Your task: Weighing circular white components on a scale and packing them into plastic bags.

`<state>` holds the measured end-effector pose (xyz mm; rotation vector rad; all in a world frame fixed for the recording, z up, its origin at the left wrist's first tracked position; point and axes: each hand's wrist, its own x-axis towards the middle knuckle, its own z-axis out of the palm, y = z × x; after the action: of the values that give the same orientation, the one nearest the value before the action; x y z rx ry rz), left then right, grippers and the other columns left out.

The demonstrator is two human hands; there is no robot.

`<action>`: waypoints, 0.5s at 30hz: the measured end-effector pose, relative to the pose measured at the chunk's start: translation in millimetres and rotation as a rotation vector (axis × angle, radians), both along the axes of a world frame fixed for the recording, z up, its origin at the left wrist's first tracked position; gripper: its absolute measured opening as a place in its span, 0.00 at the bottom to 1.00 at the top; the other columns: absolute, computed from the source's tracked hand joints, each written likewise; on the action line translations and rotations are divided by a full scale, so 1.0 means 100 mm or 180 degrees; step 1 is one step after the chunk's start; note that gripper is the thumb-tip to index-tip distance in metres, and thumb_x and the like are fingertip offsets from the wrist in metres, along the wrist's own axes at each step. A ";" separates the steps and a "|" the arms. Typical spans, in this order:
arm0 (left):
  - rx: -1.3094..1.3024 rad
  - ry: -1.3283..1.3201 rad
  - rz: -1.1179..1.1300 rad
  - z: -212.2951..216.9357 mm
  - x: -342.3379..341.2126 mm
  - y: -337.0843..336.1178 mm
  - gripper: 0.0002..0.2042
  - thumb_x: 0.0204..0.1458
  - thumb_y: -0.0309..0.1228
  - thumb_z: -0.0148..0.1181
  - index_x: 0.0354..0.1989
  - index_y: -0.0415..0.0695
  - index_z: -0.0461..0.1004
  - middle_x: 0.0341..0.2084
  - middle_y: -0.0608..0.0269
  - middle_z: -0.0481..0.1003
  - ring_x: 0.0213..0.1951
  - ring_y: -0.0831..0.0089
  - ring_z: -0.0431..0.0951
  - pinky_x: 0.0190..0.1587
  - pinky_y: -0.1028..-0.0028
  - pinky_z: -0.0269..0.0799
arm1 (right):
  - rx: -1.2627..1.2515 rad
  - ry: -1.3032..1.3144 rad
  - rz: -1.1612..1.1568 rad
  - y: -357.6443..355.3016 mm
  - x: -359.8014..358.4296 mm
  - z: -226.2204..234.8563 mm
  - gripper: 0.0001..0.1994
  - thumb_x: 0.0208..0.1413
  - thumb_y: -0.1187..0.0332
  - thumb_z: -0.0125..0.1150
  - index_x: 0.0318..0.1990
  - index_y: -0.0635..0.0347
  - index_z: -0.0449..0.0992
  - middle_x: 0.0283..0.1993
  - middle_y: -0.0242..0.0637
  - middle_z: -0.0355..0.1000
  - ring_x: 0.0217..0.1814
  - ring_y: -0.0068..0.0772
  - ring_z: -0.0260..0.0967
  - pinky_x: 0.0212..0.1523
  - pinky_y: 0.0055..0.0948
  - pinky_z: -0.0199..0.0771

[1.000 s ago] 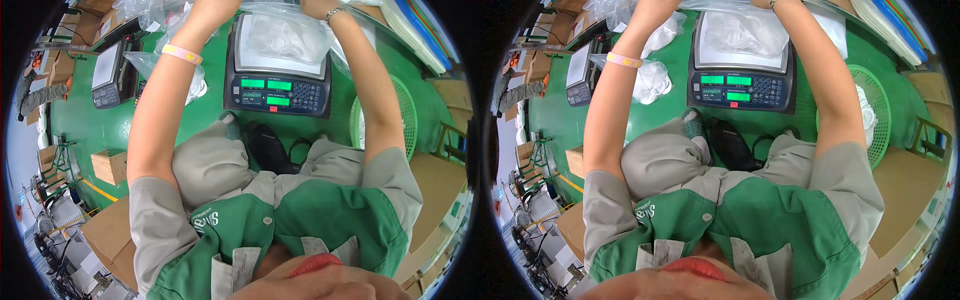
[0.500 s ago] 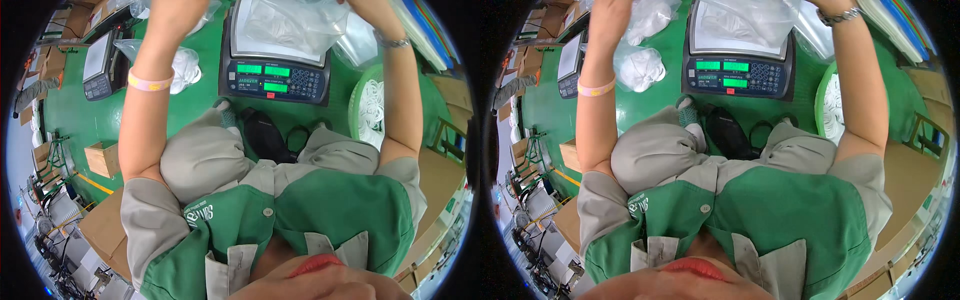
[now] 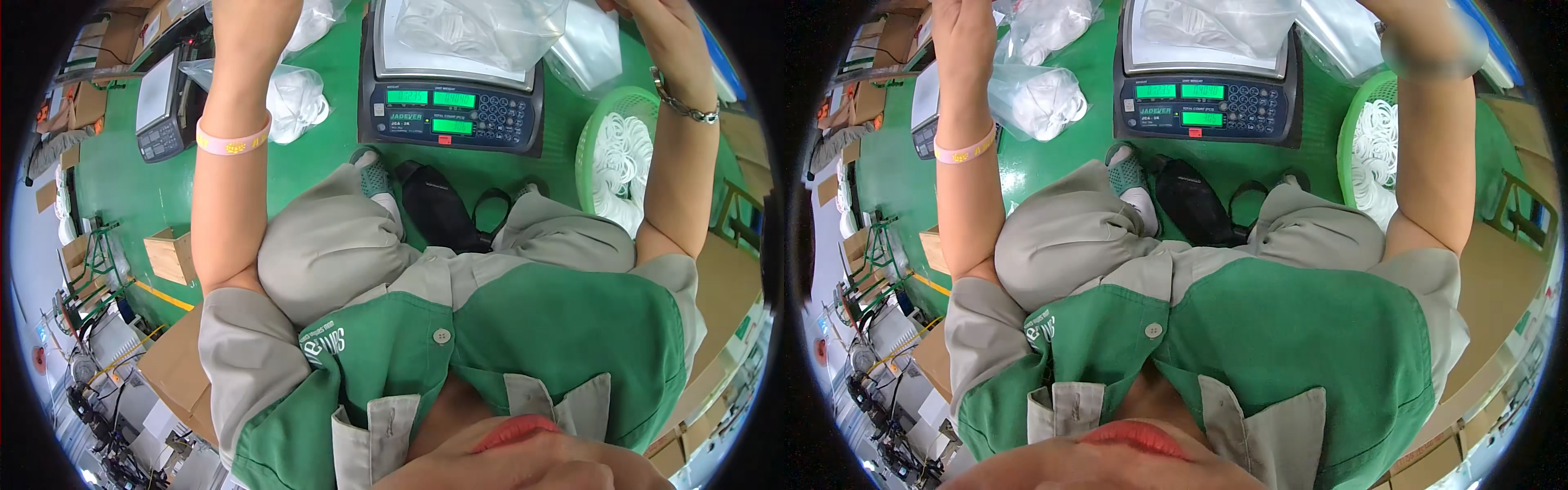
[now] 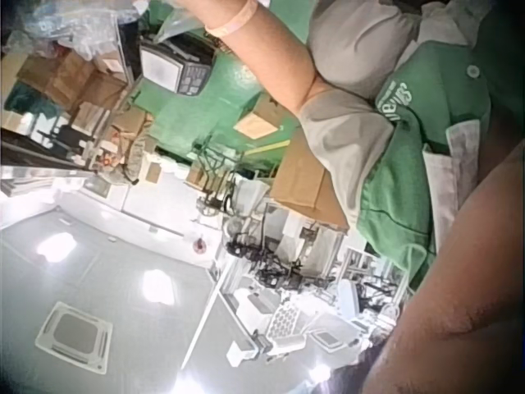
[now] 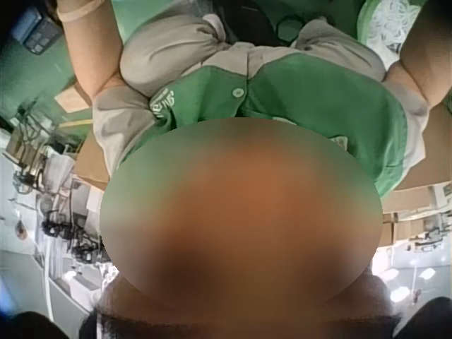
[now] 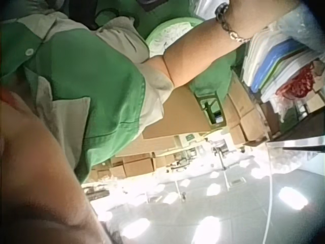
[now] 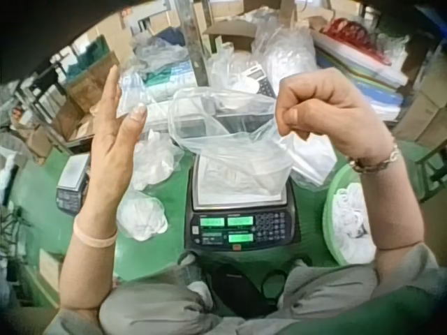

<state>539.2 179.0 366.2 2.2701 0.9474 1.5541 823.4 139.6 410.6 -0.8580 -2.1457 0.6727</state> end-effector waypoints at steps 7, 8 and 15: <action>-0.0983 0.0663 -0.0111 0.09 0.04 -0.27 0.26 0.54 0.32 0.51 0.60 0.39 0.55 0.57 0.50 0.59 0.51 0.72 0.62 0.52 0.76 0.57 | -0.0852 0.0236 0.0206 0.19 -0.20 -0.19 0.07 0.51 0.72 0.48 0.28 0.64 0.73 0.23 0.31 0.69 0.25 0.15 0.64 0.26 0.16 0.64; -0.1049 0.0758 -0.0213 0.01 0.08 -0.23 0.24 0.53 0.32 0.52 0.59 0.39 0.58 0.54 0.51 0.62 0.44 0.75 0.64 0.47 0.78 0.60 | -0.0635 0.0138 0.0156 0.30 -0.22 -0.28 0.07 0.51 0.72 0.48 0.30 0.65 0.73 0.25 0.33 0.70 0.27 0.19 0.66 0.28 0.19 0.66; -0.1526 0.0130 -0.0397 -0.33 0.48 -0.08 0.21 0.49 0.24 0.52 0.53 0.33 0.63 0.32 0.54 0.74 0.25 0.79 0.67 0.28 0.79 0.65 | 0.0435 -0.2284 -0.0541 1.44 -0.51 -1.53 0.11 0.50 0.70 0.48 0.35 0.65 0.74 0.35 0.47 0.73 0.38 0.42 0.71 0.41 0.35 0.68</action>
<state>586.9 170.5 333.2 1.9806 1.0341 1.0889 772.2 283.6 257.7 -1.3290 -2.6514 0.1215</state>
